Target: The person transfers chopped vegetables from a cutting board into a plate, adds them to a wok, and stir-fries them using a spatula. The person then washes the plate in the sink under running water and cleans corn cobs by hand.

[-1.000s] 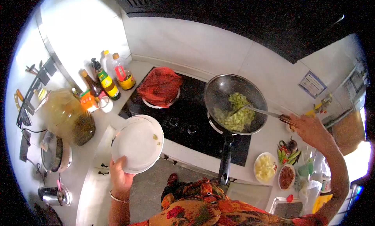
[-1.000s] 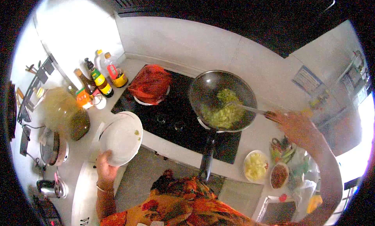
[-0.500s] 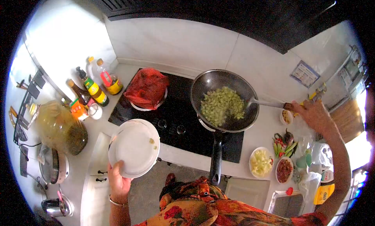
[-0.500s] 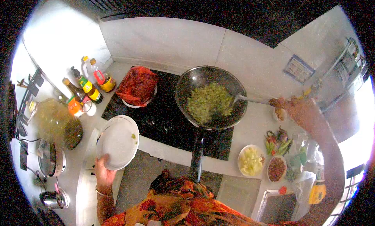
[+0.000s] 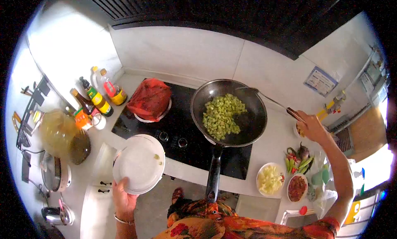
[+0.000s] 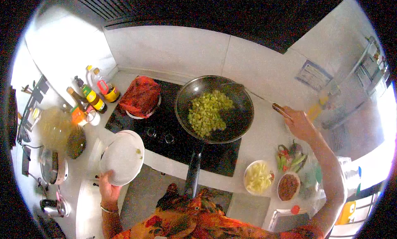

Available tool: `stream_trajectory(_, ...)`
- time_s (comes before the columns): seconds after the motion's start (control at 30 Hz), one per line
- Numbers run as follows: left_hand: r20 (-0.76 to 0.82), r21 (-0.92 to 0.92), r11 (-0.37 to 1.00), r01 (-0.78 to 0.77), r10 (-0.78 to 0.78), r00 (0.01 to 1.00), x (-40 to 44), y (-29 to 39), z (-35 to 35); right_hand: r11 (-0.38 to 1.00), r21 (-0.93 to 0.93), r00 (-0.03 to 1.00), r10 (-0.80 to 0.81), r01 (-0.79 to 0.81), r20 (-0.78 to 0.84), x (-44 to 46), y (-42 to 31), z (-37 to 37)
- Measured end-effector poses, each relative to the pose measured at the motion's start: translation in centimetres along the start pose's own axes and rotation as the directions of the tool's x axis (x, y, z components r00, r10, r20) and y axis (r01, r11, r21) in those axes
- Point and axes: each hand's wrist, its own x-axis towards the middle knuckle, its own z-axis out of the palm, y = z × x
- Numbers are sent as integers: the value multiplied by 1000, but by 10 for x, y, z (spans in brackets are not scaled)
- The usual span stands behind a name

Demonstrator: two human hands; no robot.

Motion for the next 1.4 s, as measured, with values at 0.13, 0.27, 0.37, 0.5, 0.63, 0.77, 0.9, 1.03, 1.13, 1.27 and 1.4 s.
stream_trajectory(0.13, -2, 47, 999, -25, 25, 1000, -14, -8, 4, 982, 144, 993, 116, -119, 32, 7, 20, 41)
stream_trajectory(0.27, -25, 43, 997, -64, 65, 998, -31, -14, 16, 286, 596, 652, 175, -750, 738, 34, -7, 55)
stream_trajectory(0.37, -35, 24, 997, -71, 72, 997, -42, -19, 16, 155, 626, 642, 89, -764, 761, 37, -40, 56)
stream_trajectory(0.5, -8, 60, 993, -98, 99, 995, -55, -19, 17, 409, 570, 660, 113, -712, 743, 17, -39, 38)
stream_trajectory(0.63, -93, 52, 995, -88, 93, 991, -59, -22, 22, 985, 83, 966, -164, 150, 201, -21, -35, 21)
stream_trajectory(0.77, -137, 70, 994, -82, 91, 986, -55, -30, 9, 974, -108, 940, -161, 202, 301, -43, -47, -37)
stream_trajectory(0.9, -171, 178, 973, -149, 180, 969, -53, -41, -13, 975, -131, 914, -114, 177, 389, -48, -56, -69)
stream_trajectory(1.03, -154, 286, 939, -193, 244, 957, -66, -37, -12, 965, -188, 923, -105, 185, 369, -32, -53, -42)
stream_trajectory(1.13, -191, 171, 978, -123, 155, 969, -83, -27, 8, 922, -340, 955, -89, 187, 284, 0, -50, -8)
stream_trajectory(1.27, -222, 122, 984, -129, 154, 963, -92, -25, 15, 767, -546, 930, -363, 337, 63, 28, -32, 15)
stream_trajectory(1.4, -134, 126, 985, -121, 138, 981, -87, -21, 8, 846, -371, 895, -439, 383, -78, 52, -66, 22)
